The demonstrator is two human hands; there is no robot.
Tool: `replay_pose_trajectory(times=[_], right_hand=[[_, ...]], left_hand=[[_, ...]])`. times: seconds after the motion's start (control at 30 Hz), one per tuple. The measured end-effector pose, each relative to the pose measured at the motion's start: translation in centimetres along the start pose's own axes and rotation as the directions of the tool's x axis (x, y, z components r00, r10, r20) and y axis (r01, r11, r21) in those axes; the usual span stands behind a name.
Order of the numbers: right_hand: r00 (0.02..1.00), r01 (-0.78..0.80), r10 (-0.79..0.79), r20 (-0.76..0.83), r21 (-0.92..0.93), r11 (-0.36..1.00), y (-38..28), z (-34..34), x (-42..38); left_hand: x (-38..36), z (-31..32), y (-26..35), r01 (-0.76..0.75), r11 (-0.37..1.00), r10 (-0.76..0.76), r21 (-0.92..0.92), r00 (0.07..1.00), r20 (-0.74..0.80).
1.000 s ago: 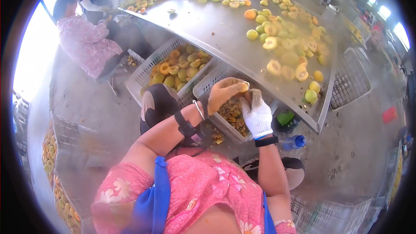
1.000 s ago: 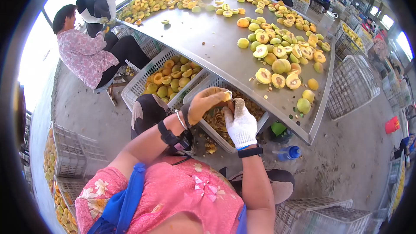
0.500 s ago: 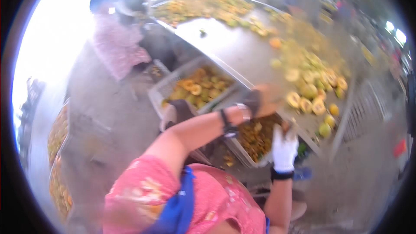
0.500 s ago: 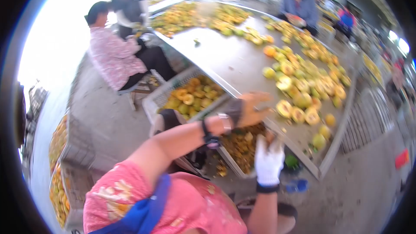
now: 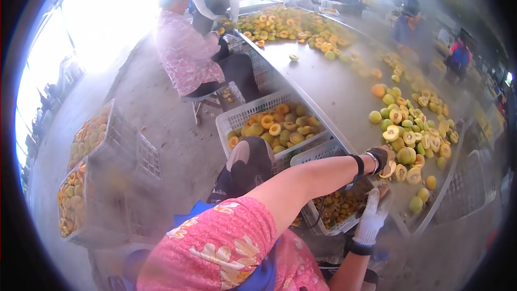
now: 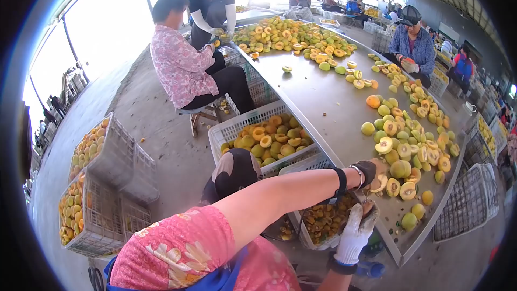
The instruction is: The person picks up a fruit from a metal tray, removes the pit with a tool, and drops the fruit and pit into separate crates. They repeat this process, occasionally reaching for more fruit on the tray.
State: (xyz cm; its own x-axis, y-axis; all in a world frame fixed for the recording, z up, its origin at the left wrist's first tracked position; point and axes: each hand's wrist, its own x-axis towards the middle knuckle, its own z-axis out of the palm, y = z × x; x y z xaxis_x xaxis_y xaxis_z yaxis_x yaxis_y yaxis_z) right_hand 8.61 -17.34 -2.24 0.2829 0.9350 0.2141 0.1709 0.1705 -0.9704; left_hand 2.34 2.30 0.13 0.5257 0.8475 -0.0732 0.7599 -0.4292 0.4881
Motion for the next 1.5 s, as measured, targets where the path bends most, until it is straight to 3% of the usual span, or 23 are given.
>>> replay_pose_trajectory(times=[0.07,0.17,0.2,0.27,0.33,0.43,0.5,0.53,0.57,0.63,0.67,0.7,0.77,0.83,0.9,0.97,1.03,1.07,1.1,1.2,1.27,1.37,1.5], right_hand=[[1.0,0.0,0.0,-0.028,-0.006,1.0,-0.7,0.5,-0.3],[0.999,0.007,-0.007,-0.033,0.006,1.0,-0.1,0.6,-0.1],[0.999,0.012,-0.011,-0.031,0.015,1.0,0.2,0.5,0.0],[1.0,0.001,0.0,-0.023,0.047,0.999,0.2,0.6,-0.1],[0.999,0.017,-0.016,-0.032,0.056,0.998,0.9,0.6,-0.1],[0.998,0.069,-0.069,0.002,0.007,0.998,2.8,1.3,-0.2],[0.993,0.09,-0.083,0.081,-0.083,0.993,2.3,1.4,-0.3],[0.975,0.218,-0.203,0.087,-0.218,0.951,2.8,1.7,-0.4],[0.946,0.322,-0.304,0.109,-0.36,0.876,3.1,2.0,-0.6],[0.911,0.409,-0.374,0.172,-0.269,0.872,1.8,2.2,-1.0],[0.961,0.269,-0.24,0.139,-0.248,0.931,0.9,2.5,-1.1],[0.988,0.129,-0.107,0.111,-0.213,0.968,0.3,2.6,-1.2],[0.982,0.182,-0.168,0.09,-0.19,0.965,0.6,2.7,-1.1],[0.986,0.019,0.012,0.164,-0.188,0.982,-0.2,2.3,-1.1],[0.988,0.001,0.029,0.15,-0.197,0.98,0.3,2.3,-0.9],[0.98,0.166,-0.137,0.144,-0.209,0.964,1.6,2.2,-0.7],[0.967,0.252,-0.236,0.101,-0.213,0.944,2.0,2.4,-0.7],[0.994,0.054,-0.04,0.098,-0.138,0.989,0.0,2.3,-1.0],[0.994,0.062,-0.047,0.103,-0.148,0.987,0.1,2.2,-0.9],[0.993,0.04,-0.021,0.119,-0.161,0.986,0.4,2.2,-0.9],[0.989,-0.04,0.06,0.132,-0.147,0.988,0.3,2.2,-1.0],[0.987,0.01,0.011,0.158,-0.135,0.991,1.3,2.3,-0.8],[0.973,0.151,-0.101,0.208,-0.241,0.959,2.2,2.2,-1.1]], left_hand=[[0.1,0.9,-0.4,-0.102,0.994,0.102,0.04,0.995,0.003],[-0.7,0.9,-0.2,-0.033,0.99,0.021,-0.141,0.996,-0.086],[-1.0,1.0,-0.5,-0.037,0.926,-0.018,-0.377,0.99,-0.141],[-1.6,2.2,-1.6,-0.088,0.635,-0.126,-0.768,0.968,-0.216],[-3.1,2.3,-2.0,-0.173,0.193,-0.157,-0.966,0.966,-0.204],[-8.0,1.5,-1.1,-0.214,-0.381,-0.188,-0.899,0.97,-0.152],[-9.4,2.1,-2.9,-0.138,-0.599,-0.07,-0.789,0.99,-0.121],[-12.0,1.2,-2.5,-0.339,0.196,-0.179,-0.92,0.91,-0.374],[-14.0,0.1,-2.1,-0.308,0.852,-0.009,-0.423,0.799,-0.601],[-11.7,3.4,-5.2,-0.455,0.579,-0.047,-0.677,0.81,-0.584],[-11.0,4.6,-6.0,-0.485,0.434,-0.071,-0.759,0.822,-0.566],[-12.0,4.1,-5.2,-0.474,0.275,-0.072,-0.836,0.857,-0.51],[-13.7,3.0,-3.5,-0.375,-0.119,-0.036,-0.919,0.927,-0.374],[-12.8,4.5,-4.3,-0.457,0.341,-0.067,-0.822,0.86,-0.506],[-13.1,4.7,-3.7,-0.447,0.296,-0.046,-0.844,0.876,-0.48],[-13.5,4.7,-3.1,-0.432,0.205,-0.02,-0.879,0.896,-0.445],[-13.3,5.5,-3.6,-0.493,0.404,0.023,-0.77,0.847,-0.53],[-13.5,5.4,-3.3,-0.52,0.486,0.048,-0.702,0.818,-0.573],[-13.7,5.3,-3.0,-0.541,0.562,0.072,-0.626,0.786,-0.614],[-13.9,4.6,-1.9,-0.388,0.073,-0.072,-0.919,0.917,-0.393],[-14.2,3.9,-1.2,-0.211,-0.399,-0.06,-0.893,0.977,-0.204],[-14.3,4.2,-1.3,-0.316,-0.164,-0.071,-0.934,0.949,-0.308],[-14.7,3.9,-0.7,-0.3,-0.202,-0.135,-0.932,0.951,-0.277]])
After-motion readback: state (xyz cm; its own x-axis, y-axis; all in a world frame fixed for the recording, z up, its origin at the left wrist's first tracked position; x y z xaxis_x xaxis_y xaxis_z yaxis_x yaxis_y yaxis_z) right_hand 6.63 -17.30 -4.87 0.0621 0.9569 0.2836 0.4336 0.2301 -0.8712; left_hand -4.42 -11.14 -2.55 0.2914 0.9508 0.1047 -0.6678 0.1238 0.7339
